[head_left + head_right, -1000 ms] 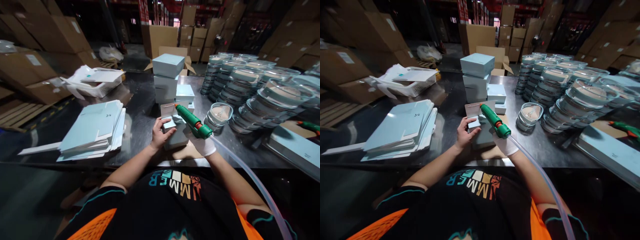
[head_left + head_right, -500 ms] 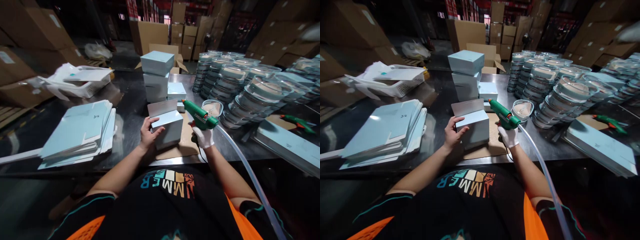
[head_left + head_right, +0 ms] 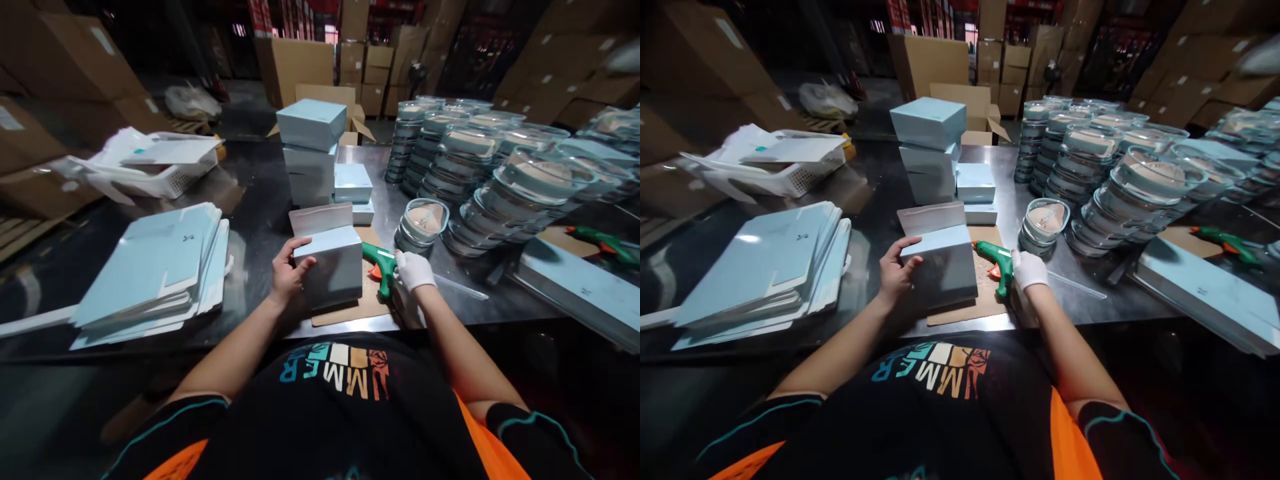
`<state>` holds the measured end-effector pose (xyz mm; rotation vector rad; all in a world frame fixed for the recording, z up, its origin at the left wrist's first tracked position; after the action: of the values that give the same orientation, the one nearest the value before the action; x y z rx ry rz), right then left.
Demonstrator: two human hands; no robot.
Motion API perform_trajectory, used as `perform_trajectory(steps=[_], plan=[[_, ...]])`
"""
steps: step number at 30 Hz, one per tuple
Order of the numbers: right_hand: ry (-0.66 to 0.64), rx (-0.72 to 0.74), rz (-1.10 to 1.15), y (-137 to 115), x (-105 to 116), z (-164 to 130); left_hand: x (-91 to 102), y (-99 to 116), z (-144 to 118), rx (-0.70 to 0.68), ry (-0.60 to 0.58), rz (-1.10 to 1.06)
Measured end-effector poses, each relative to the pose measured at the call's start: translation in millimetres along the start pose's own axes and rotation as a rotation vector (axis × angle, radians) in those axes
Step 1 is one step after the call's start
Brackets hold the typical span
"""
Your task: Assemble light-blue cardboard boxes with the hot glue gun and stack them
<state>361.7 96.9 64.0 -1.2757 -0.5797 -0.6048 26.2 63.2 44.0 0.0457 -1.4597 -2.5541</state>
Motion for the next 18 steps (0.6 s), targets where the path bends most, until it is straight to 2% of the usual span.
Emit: perform_trajectory(steps=[2,7,9,13,16,18], plan=[[-0.040,0.018,0.061,-13.4,-5.1,0.5,-2.5,0.7,-1.3,-0.020,-0.019,0.033],[-0.246,0.198,0.472,-71.0,-43.3,11.6,-5.4,1.7,-0.2,-0.052,-0.138,0.040],[-0.285,0.245,0.538,-81.0,-49.9,16.3,-4.4,2.6,1.4,-0.067,-0.178,0.043],[-0.338,0.442,0.490,-73.7,-42.2,19.4,-6.8,5.3,3.8,-0.136,-0.163,0.028],[-0.312,0.604,0.409,-61.4,-32.2,17.3,-9.4,4.8,6.6,-0.178,-0.075,-0.081],[-0.309,0.661,0.388,-56.2,-29.5,14.2,-8.1,5.5,10.6,-0.218,-0.085,-0.105]])
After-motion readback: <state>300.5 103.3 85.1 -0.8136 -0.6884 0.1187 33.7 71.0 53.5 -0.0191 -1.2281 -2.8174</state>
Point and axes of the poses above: each hand's wrist, its own z-axis towards the middle knuckle, its own x-axis out of the back of the hand, y = z × x, the point moved 3 cm from there along z, towards the middle knuckle, and after that the axes turned 8 degrees about -y, right-handed, at the moved point
